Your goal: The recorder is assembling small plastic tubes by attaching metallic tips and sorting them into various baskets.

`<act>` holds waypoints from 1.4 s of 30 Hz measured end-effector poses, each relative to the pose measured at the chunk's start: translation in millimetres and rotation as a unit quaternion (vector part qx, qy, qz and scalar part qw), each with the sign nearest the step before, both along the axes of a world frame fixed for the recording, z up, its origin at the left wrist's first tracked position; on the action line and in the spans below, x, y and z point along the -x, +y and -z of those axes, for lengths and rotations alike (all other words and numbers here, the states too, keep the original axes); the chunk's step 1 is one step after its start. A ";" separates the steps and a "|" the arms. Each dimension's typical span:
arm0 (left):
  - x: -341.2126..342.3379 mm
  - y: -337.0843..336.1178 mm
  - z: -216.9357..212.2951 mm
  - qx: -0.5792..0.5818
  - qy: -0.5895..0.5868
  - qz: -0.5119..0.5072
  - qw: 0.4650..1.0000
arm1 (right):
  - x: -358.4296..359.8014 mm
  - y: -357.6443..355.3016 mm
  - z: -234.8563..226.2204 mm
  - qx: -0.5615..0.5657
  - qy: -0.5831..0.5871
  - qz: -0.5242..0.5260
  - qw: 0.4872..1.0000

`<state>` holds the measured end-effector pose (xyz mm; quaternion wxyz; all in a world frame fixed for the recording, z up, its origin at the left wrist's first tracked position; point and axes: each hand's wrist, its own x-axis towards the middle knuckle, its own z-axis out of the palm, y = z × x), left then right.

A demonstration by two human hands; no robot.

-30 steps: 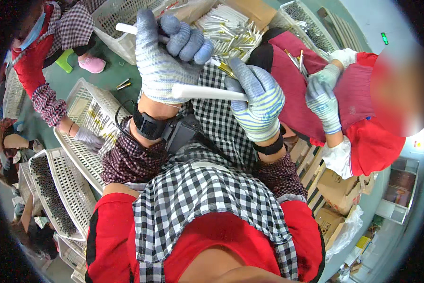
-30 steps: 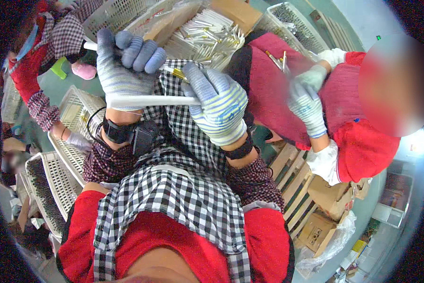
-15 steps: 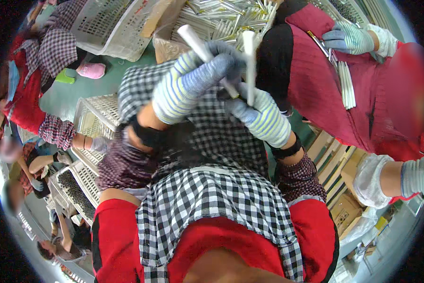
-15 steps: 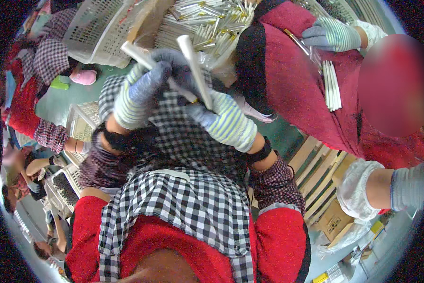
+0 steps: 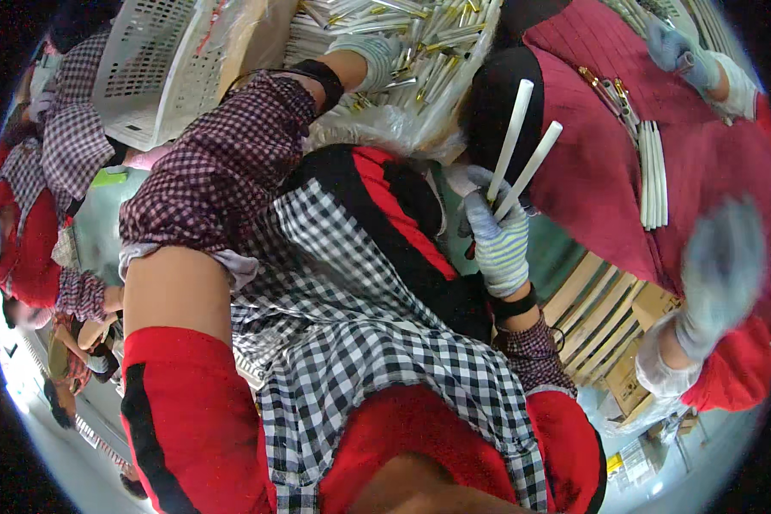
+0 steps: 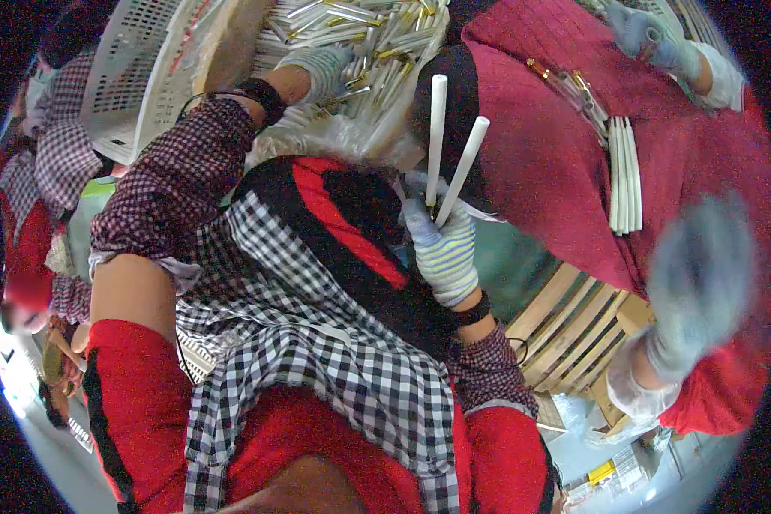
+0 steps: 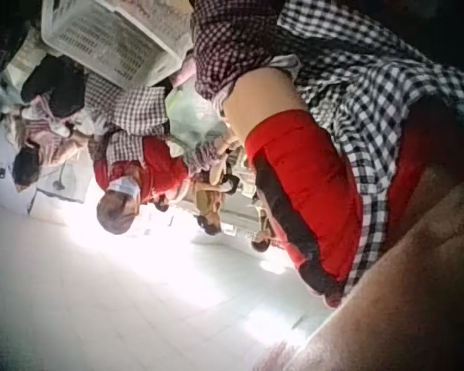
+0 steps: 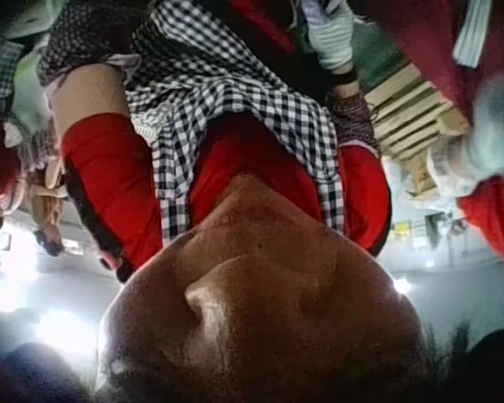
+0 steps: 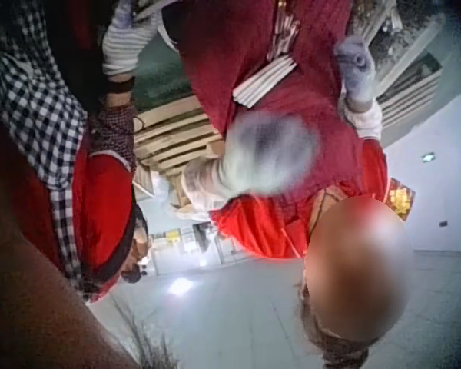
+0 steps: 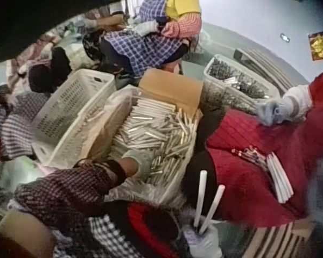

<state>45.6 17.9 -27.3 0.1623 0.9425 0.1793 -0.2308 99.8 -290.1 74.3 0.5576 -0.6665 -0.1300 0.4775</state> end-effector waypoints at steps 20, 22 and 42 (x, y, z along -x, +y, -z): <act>13.9 15.2 15.5 0.215 -0.070 -0.184 0.956 | 9.8 8.2 17.3 0.055 -0.041 0.015 0.998; 17.4 29.7 -4.0 0.261 -0.109 -0.226 0.932 | 11.4 10.4 15.6 0.037 -0.024 0.041 0.998; 39.1 23.3 12.0 -0.173 0.022 0.076 0.982 | 6.8 71.7 15.4 -0.059 -0.013 -0.039 0.997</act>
